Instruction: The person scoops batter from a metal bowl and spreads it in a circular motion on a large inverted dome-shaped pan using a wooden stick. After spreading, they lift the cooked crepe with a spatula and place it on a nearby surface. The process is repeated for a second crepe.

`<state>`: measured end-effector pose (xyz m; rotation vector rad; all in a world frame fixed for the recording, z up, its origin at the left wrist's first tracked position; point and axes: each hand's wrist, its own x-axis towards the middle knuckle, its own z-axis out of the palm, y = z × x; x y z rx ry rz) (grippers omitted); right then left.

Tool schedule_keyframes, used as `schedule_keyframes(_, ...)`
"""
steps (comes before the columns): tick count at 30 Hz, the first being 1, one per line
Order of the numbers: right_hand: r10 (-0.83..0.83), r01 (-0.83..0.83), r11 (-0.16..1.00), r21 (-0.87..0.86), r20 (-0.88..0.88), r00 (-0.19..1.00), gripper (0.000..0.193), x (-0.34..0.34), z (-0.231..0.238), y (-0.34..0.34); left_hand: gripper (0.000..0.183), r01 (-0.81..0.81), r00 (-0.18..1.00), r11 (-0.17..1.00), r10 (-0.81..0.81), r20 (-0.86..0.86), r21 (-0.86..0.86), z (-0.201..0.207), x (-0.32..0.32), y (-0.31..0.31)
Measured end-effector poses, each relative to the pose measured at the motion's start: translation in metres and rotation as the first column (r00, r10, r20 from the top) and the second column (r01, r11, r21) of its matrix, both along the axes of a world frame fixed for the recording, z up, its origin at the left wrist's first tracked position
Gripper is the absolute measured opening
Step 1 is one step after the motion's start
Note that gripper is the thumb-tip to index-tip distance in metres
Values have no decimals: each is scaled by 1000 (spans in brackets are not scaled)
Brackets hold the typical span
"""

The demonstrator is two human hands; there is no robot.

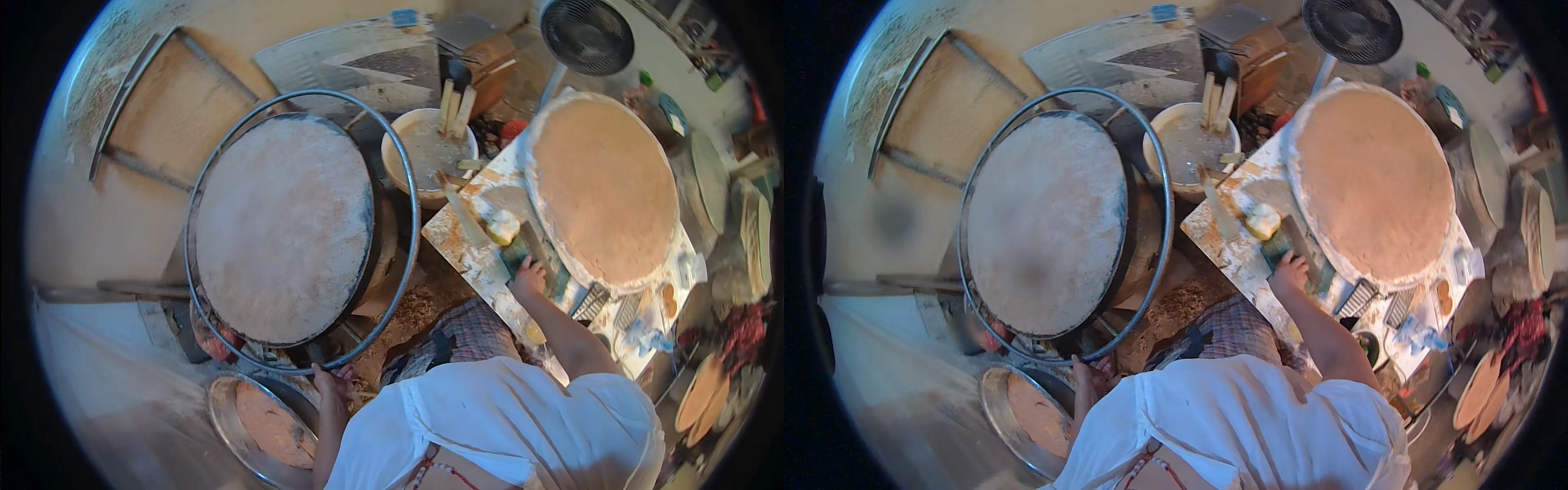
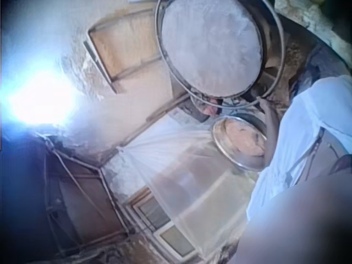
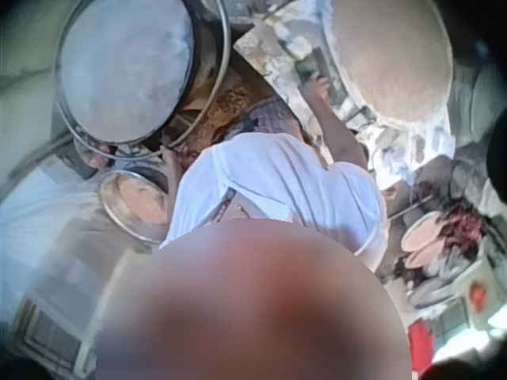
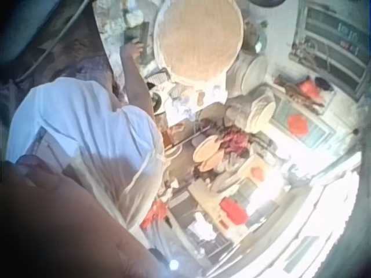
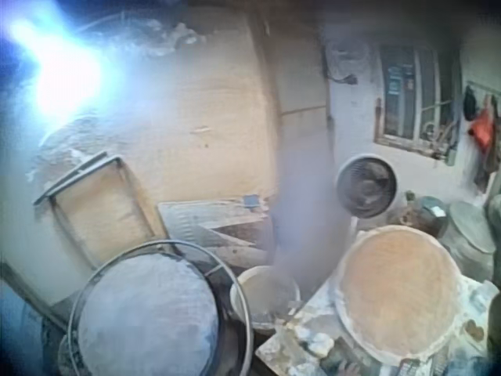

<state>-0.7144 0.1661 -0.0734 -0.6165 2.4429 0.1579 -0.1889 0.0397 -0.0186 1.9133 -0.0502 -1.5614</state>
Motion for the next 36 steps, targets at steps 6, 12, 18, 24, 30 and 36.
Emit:
schedule_keyframes(6,-6,-36,922,-385,-109,994,53,-34,9,47,64,-438,867,892,452,211,-113,10,-43,-38)
schedule_keyframes(12,-558,298,340,-892,64,827,32,-74,88,44,64,-201,724,967,253,641,-154,-12,1,-43)
schedule_keyframes(18,-262,437,21,-899,417,870,45,3,201,-77,55,83,716,967,111,689,-242,1,108,-105)
schedule_keyframes(24,45,321,314,-894,352,935,49,131,189,-193,48,103,982,952,-51,181,-287,-18,266,-240)
schedule_keyframes(30,-6,-83,425,-901,-95,995,75,168,184,-230,41,291,908,891,-143,393,-349,-18,315,-344)
schedule_keyframes(36,54,-23,474,-880,3,999,82,190,184,-208,38,326,864,895,-152,479,-304,-18,323,-349)
